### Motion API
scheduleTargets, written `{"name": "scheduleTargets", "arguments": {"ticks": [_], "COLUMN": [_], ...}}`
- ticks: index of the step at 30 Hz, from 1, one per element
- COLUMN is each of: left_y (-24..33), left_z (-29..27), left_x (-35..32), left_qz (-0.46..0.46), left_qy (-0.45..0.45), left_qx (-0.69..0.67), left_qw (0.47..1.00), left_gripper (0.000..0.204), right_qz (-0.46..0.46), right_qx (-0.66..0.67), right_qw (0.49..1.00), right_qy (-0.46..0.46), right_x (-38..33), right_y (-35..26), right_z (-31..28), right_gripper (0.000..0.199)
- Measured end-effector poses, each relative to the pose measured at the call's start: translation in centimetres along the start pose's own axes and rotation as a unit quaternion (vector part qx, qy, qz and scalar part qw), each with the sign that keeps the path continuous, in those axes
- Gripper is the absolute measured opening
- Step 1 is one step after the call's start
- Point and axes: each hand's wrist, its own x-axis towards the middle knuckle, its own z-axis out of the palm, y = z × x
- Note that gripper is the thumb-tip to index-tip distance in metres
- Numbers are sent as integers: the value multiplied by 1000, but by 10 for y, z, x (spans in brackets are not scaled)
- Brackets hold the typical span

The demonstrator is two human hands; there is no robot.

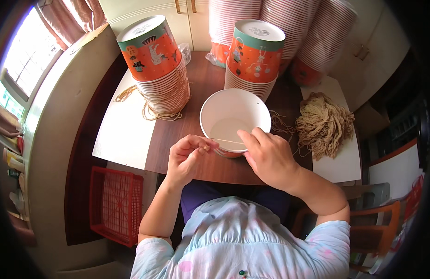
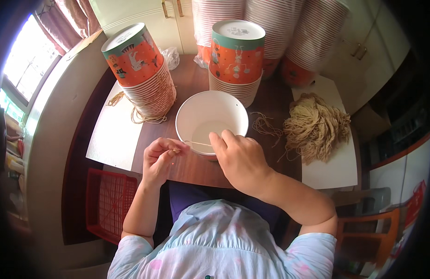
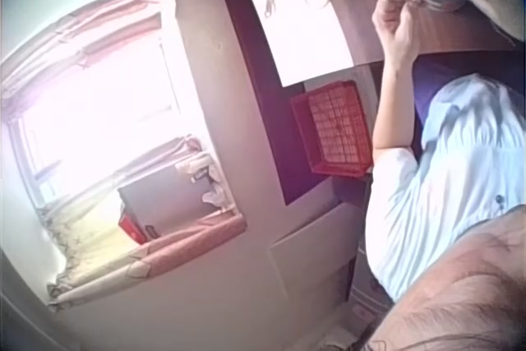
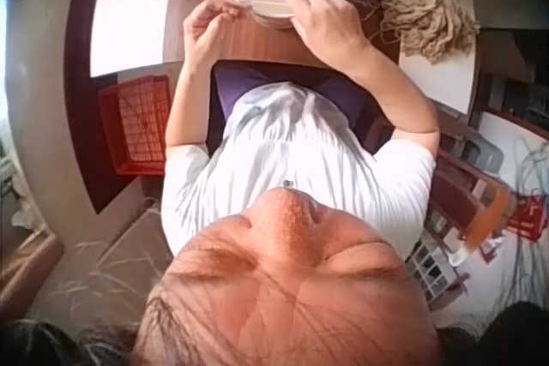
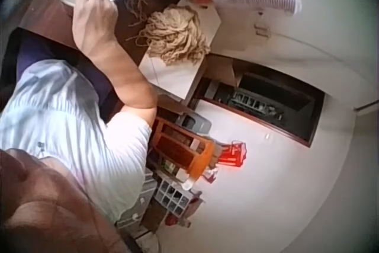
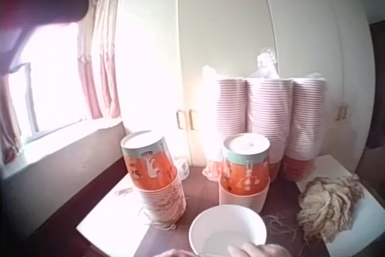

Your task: Threading string handles through pre-punched holes in decorative paper buckets.

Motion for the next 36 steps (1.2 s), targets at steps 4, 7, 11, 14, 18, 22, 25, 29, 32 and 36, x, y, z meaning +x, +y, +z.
{"name": "scheduleTargets", "arguments": {"ticks": [4, 7, 11, 14, 18, 22, 25, 29, 32, 36], "left_y": [4, 4, 3, 8, 10, 11, 8, 10, 10, 9], "left_z": [10, 16, 14, 16, 16, 19, 19, 18, 20, 18], "left_x": [-7, -15, -25, -27, -28, -28, -31, -26, -25, -26], "left_qz": [2, -4, 2, -34, -82, -93, -24, 90, 157, 114], "left_qy": [22, 69, 44, 40, 56, 77, 83, 54, 35, 26], "left_qx": [18, 90, 202, 152, 139, 165, 258, 371, 403, 391], "left_qw": [1000, 994, 978, 987, 985, 979, 962, 922, 901, 913], "left_gripper": [9, 11, 12, 13, 15, 15, 17, 20, 20, 22], "right_qz": [-11, 6, -121, -152, -158, -173, -142, -43, -57, -144], "right_qx": [-63, 29, 88, 84, 83, 89, 110, 131, 139, 95], "right_qw": [997, 995, 972, 966, 971, 974, 979, 976, 982, 983], "right_qy": [42, 94, 180, 191, 161, 118, 95, 170, 117, 63], "right_x": [-6, -15, -24, -26, -23, -24, -20, -5, 16, 23], "right_y": [-5, -24, -48, -61, -62, -57, -54, -36, -22, -14], "right_z": [2, 11, 39, 56, 63, 64, 45, 17, 13, 20], "right_gripper": [36, 42, 29, 26, 24, 17, 15, 18, 21, 18]}}
